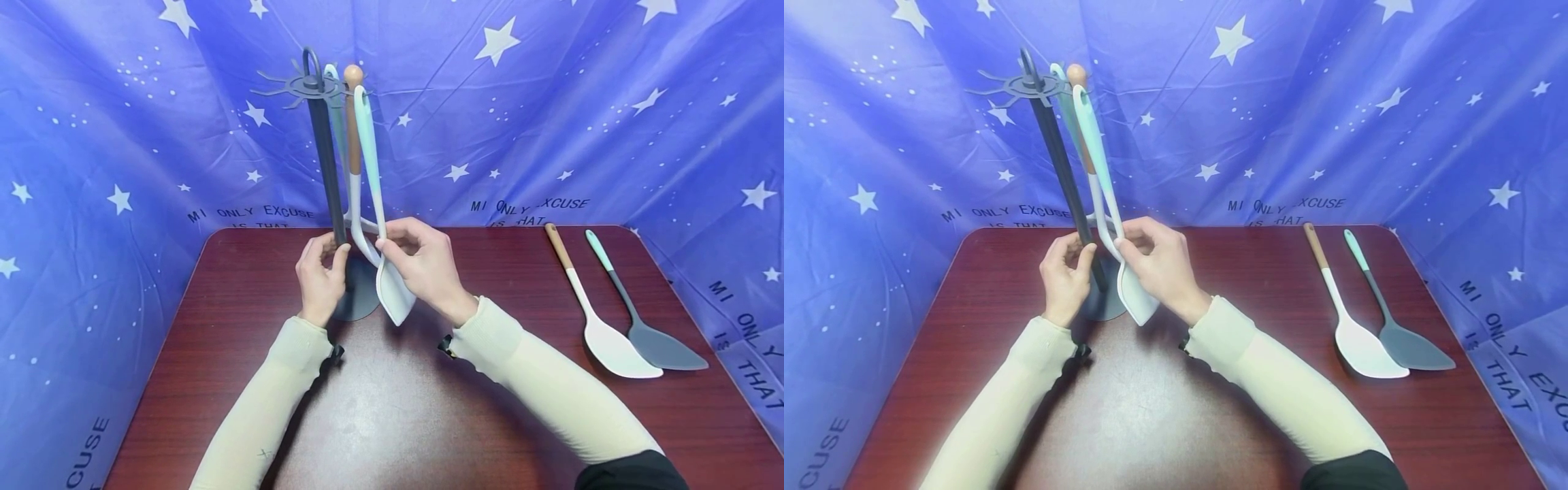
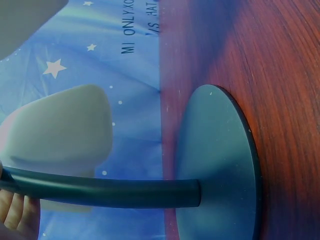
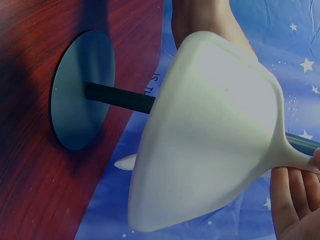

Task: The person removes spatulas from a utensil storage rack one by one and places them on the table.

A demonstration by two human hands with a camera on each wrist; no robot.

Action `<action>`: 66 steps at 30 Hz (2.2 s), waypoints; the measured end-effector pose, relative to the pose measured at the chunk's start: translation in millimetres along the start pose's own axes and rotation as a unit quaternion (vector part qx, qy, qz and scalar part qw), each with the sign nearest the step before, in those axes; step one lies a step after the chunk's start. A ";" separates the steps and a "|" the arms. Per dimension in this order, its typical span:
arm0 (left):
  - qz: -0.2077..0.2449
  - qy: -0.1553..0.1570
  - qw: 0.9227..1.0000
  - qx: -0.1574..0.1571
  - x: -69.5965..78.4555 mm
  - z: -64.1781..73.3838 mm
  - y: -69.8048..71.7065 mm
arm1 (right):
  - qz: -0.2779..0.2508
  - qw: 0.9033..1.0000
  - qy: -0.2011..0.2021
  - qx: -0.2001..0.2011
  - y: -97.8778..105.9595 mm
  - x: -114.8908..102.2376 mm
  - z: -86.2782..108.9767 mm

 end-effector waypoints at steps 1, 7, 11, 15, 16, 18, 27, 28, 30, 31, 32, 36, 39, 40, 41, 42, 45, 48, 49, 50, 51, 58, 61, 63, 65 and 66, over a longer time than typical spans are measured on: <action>-0.001 0.001 1.000 0.000 0.0 0.2 0.0 | 0.003 1.000 0.002 0.001 0.4 -0.8 0.5; -0.001 0.004 1.000 -0.001 -2.9 0.3 -0.5 | 0.013 1.000 0.008 0.008 2.5 -4.4 3.3; -0.002 0.000 1.000 -0.002 -3.2 0.3 -0.5 | 0.017 1.000 0.007 0.009 3.8 -7.6 4.9; 0.000 -0.004 1.000 -0.002 -2.4 0.2 -0.6 | 0.023 1.000 0.006 0.012 5.6 -11.8 6.3; 0.002 -0.005 1.000 -0.002 -2.3 0.1 -0.7 | 0.024 1.000 0.005 0.013 5.9 -12.7 6.8; 0.003 -0.007 1.000 -0.002 -2.2 -0.2 -0.8 | 0.025 1.000 0.008 0.014 6.0 -11.1 8.5; 0.003 -0.009 1.000 -0.001 -2.0 -0.1 -0.8 | 0.014 0.999 0.028 0.015 7.5 9.2 17.1; 0.003 -0.010 1.000 -0.001 -1.8 0.0 -0.8 | 0.015 0.999 0.031 0.014 8.5 8.9 17.4; 0.005 -0.011 1.000 -0.001 -1.6 0.0 -0.8 | 0.015 0.999 0.034 0.014 10.7 7.6 17.5; 0.007 -0.011 1.000 -0.001 -1.5 0.0 -0.7 | 0.015 0.999 0.033 0.014 11.9 7.1 17.4; 0.008 -0.011 1.000 -0.001 -1.6 0.0 -0.9 | 0.016 0.999 0.032 0.013 13.2 6.6 17.3; 0.012 -0.012 1.000 -0.003 -1.2 -0.2 -1.0 | 0.020 1.000 0.021 0.011 17.5 7.1 17.6; 0.011 -0.011 1.000 -0.003 -0.4 -0.3 -0.8 | 0.025 1.000 0.017 0.010 20.7 7.7 18.4; 0.011 -0.012 1.000 -0.003 -0.3 -0.2 -0.7 | 0.026 0.999 0.018 0.010 21.7 7.7 18.6; 0.010 -0.012 1.000 -0.003 0.0 -0.3 -0.7 | 0.027 0.999 0.019 0.010 22.4 8.1 18.7; 0.010 -0.012 1.000 -0.003 0.5 -0.3 -0.4 | 0.029 0.999 0.022 0.010 23.3 7.6 18.7; 0.010 -0.013 1.000 -0.002 1.6 -0.4 0.1 | 0.033 0.999 0.029 0.008 25.0 6.0 18.0; 0.013 -0.011 1.000 -0.003 2.0 -0.5 -0.2 | 0.038 0.999 0.032 0.007 26.6 5.0 18.0; 0.013 -0.011 1.000 -0.003 1.2 -0.6 -0.6 | 0.039 0.999 0.032 0.007 27.2 4.7 18.0; 0.013 -0.011 1.000 -0.003 0.2 -0.8 -0.8 | 0.039 0.999 0.031 0.006 27.7 4.4 18.0; 0.012 -0.012 1.000 -0.003 -0.7 -0.8 -1.1 | 0.039 0.999 0.030 0.006 28.2 4.3 18.0; 0.013 -0.003 1.000 -0.002 -32.1 -2.6 -6.5 | 0.038 0.999 0.017 0.013 32.0 4.3 18.0; 0.014 0.001 1.000 -0.005 -39.2 -2.9 -6.8 | 0.039 0.999 0.015 0.013 33.8 4.9 19.5; 0.014 0.000 1.000 -0.007 -40.4 -2.8 -6.4 | 0.040 0.999 0.014 0.012 35.1 5.3 20.7; 0.014 -0.001 1.000 -0.008 -40.4 -3.0 -6.1 | 0.044 0.999 0.013 0.011 37.2 5.9 22.0; 0.013 -0.002 1.000 -0.008 -40.1 -3.1 -5.9 | 0.046 0.999 0.011 0.011 38.6 6.1 22.7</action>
Point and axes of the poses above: each hand's wrist, its own z-axis away from the middle knuckle, its own y-axis out of the back of the hand, x = y × z, the point moved 6 cm from there along -z, towards the middle knuckle, and after that the axes turned 11 degrees about y, right-handed, at the moved point
